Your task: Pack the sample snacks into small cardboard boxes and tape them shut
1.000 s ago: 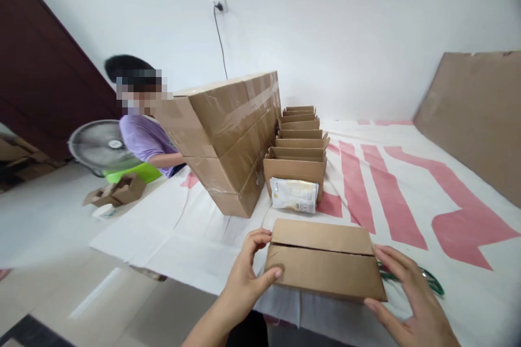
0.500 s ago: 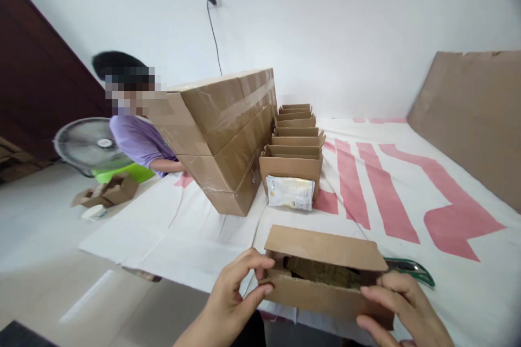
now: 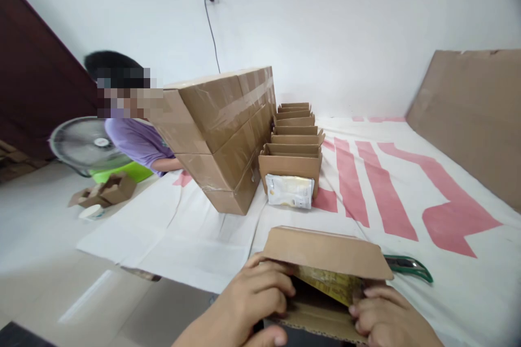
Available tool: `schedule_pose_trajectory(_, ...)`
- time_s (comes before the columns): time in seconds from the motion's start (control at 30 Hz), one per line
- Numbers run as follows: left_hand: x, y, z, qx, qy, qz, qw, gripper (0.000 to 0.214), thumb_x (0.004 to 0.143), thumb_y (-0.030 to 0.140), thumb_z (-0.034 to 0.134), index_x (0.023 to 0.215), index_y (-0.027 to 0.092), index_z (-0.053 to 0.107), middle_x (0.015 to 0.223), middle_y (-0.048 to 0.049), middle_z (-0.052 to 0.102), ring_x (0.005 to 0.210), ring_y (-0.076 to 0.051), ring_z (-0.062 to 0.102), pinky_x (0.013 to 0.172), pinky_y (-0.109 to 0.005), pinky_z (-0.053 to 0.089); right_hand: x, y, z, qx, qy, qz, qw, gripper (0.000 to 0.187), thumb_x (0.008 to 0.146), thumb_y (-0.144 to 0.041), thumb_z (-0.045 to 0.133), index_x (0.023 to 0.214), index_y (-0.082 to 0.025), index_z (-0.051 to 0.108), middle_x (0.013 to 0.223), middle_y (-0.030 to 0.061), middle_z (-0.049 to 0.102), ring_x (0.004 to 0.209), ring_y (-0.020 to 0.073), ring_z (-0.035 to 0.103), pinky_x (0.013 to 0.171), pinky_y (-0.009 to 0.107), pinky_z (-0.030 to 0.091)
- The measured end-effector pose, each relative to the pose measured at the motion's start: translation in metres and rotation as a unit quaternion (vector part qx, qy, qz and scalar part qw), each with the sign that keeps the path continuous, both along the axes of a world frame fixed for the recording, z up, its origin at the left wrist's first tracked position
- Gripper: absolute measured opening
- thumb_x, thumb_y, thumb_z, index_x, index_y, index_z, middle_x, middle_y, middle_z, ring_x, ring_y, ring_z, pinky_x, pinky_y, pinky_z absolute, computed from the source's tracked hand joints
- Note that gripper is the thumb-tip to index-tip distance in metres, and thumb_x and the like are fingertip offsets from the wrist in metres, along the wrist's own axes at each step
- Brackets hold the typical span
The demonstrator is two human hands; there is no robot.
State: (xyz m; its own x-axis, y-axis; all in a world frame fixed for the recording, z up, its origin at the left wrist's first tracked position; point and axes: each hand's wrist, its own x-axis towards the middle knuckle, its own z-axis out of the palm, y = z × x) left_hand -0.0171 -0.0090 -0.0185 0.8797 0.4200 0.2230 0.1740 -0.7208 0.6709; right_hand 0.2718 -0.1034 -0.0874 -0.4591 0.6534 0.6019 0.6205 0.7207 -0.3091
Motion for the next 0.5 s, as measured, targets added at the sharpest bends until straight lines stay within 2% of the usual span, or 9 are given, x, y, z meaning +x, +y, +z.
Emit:
schedule_pose_trajectory(0.1, 0.012, 0.0, 0.009, 0.071, 0.081, -0.031, 0.994, 0.014, 0.089, 0.034, 0.063, 0.099, 0.024, 0.067, 0.116, -0.0077, 0.073, 0.113, -0.028, 0.064, 0.106, -0.042, 0.04, -0.001, 0.002, 0.007, 0.014, -0.042, -0.021, 0.999, 0.007, 0.084, -0.025, 0.068, 0.085, -0.03, 0.063, 0.081, -0.0063, 0.077, 0.073, 0.0127, 0.075, 0.08, 0.022, 0.061)
schedule_pose_trajectory(0.23, 0.017, -0.001, 0.018, 0.164, 0.146, -0.043, 0.975, 0.014, 0.089, 0.034, 0.063, 0.095, 0.023, 0.067, 0.107, -0.0082, 0.074, 0.116, -0.031, 0.063, 0.112, -0.05, 0.034, -0.001, -0.001, 0.017, 0.055, -0.085, -0.026, 0.995, 0.01, 0.085, -0.023, 0.069, 0.092, -0.027, 0.063, 0.088, -0.005, 0.079, 0.08, 0.0133, 0.076, 0.093, 0.024, 0.056)
schedule_pose_trajectory(0.37, 0.011, -0.001, 0.02, 0.253, 0.122, -0.003, 0.96, 0.009, 0.086, 0.023, 0.064, 0.093, 0.026, 0.068, 0.099, -0.0056, 0.073, 0.11, -0.027, 0.065, 0.12, -0.051, 0.023, 0.002, -0.001, 0.025, 0.085, -0.122, -0.022, 0.989, 0.013, 0.087, -0.02, 0.065, 0.098, -0.027, 0.066, 0.089, -0.0024, 0.079, 0.091, 0.0172, 0.075, 0.099, 0.029, 0.053)
schedule_pose_trajectory(0.5, 0.003, 0.004, 0.005, 0.378, 0.096, 0.068, 0.918, 0.003, 0.085, 0.022, 0.062, 0.085, 0.023, 0.065, 0.09, -0.0046, 0.068, 0.103, -0.025, 0.064, 0.122, -0.048, 0.011, 0.003, 0.002, 0.031, 0.103, -0.14, -0.039, 0.984, 0.016, 0.087, -0.035, 0.068, 0.099, -0.025, 0.069, 0.093, 0.0008, 0.079, 0.102, 0.0207, 0.072, 0.102, 0.032, 0.051)
